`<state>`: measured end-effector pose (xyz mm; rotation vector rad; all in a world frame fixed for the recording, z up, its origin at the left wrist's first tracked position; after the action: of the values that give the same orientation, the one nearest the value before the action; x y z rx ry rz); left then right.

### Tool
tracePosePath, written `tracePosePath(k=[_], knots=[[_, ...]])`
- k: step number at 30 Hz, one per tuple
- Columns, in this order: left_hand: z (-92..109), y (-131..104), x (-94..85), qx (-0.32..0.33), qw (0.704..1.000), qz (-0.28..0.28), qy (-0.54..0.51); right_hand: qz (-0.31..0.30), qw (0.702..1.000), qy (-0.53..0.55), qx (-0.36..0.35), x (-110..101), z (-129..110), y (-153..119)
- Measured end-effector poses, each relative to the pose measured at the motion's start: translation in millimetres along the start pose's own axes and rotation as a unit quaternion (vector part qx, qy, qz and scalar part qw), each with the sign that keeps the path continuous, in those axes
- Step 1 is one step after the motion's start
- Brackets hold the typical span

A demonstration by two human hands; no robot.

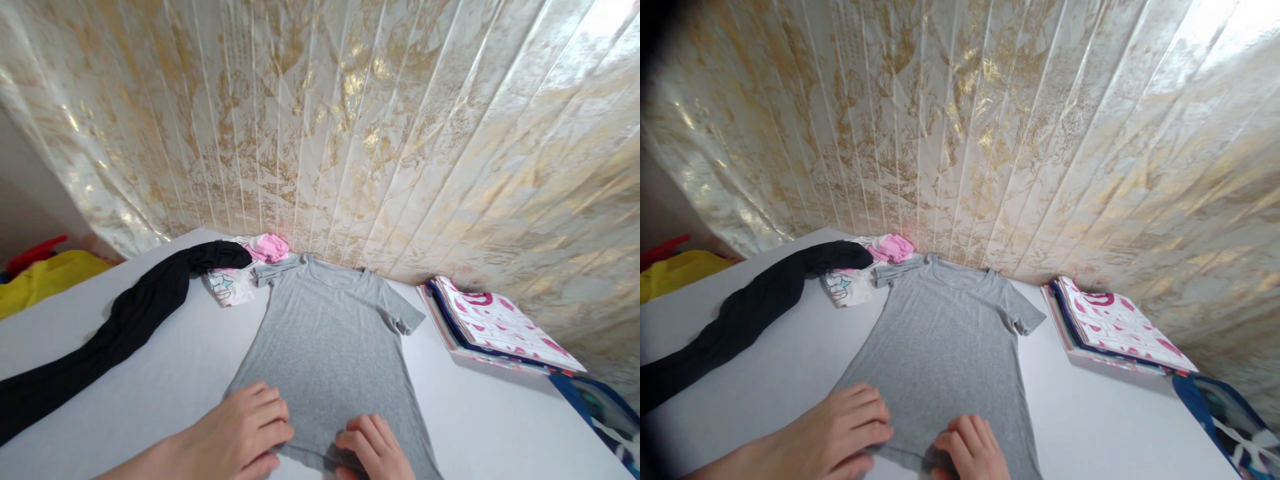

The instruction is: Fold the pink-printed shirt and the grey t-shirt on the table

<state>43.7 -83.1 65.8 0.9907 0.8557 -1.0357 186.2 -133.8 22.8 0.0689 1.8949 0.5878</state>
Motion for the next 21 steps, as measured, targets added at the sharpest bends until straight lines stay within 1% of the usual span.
tracePosePath(k=[1, 3, 7, 9, 12, 15, 17, 18, 19, 21], knots=[[1.5, 4.6, 3.5, 0.001, 1.000, 0.002, 0.008, 0.004, 1.000, 0.010, 0.001, 5.6, -5.1, 5.1], [3.0, 11.4, 9.1, 0.001, 0.999, 0.011, 0.031, 0.037, 0.999, 0.031, 0.013, 10.7, -9.7, 11.4], [4.9, 18.3, 16.1, 0.008, 0.998, 0.024, 0.062, 0.071, 0.995, 0.066, 0.014, 14.7, -10.7, 11.7], [5.9, 19.2, 14.9, 0.012, 0.997, 0.032, 0.063, 0.092, 0.993, 0.077, 0.007, 10.8, -10.6, 9.7], [7.6, 18.2, 6.7, 0.017, 0.997, 0.053, 0.045, 0.118, 0.988, 0.095, -0.006, 2.0, -13.5, 9.0], [13.8, 16.8, 4.0, 0.051, 0.997, 0.045, 0.031, 0.137, 0.985, 0.100, -0.032, -9.5, -22.7, 12.9], [18.5, 15.6, 8.3, 0.078, 0.996, 0.023, 0.026, 0.134, 0.986, 0.081, -0.062, -15.5, -33.1, 17.4], [19.7, 14.7, 10.8, 0.084, 0.996, 0.014, 0.022, 0.122, 0.987, 0.066, -0.082, -16.3, -39.4, 19.6], [19.4, 13.6, 12.3, 0.083, 0.996, 0.012, 0.014, 0.107, 0.988, 0.050, -0.100, -15.8, -45.1, 21.3], [14.9, 10.7, 11.6, 0.059, 0.998, 0.021, -0.023, 0.084, 0.988, 0.025, -0.126, -14.1, -53.0, 22.3]])
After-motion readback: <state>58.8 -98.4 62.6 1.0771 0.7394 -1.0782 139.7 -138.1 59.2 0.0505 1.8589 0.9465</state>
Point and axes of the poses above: each hand's wrist, its own y-axis towards the middle knuckle, its own x-axis out of the palm, z = x × y, the point moved 10 cm from there along y, towards the middle knuckle, and after that the axes turned 10 degrees about x, right-handed, at the moved point
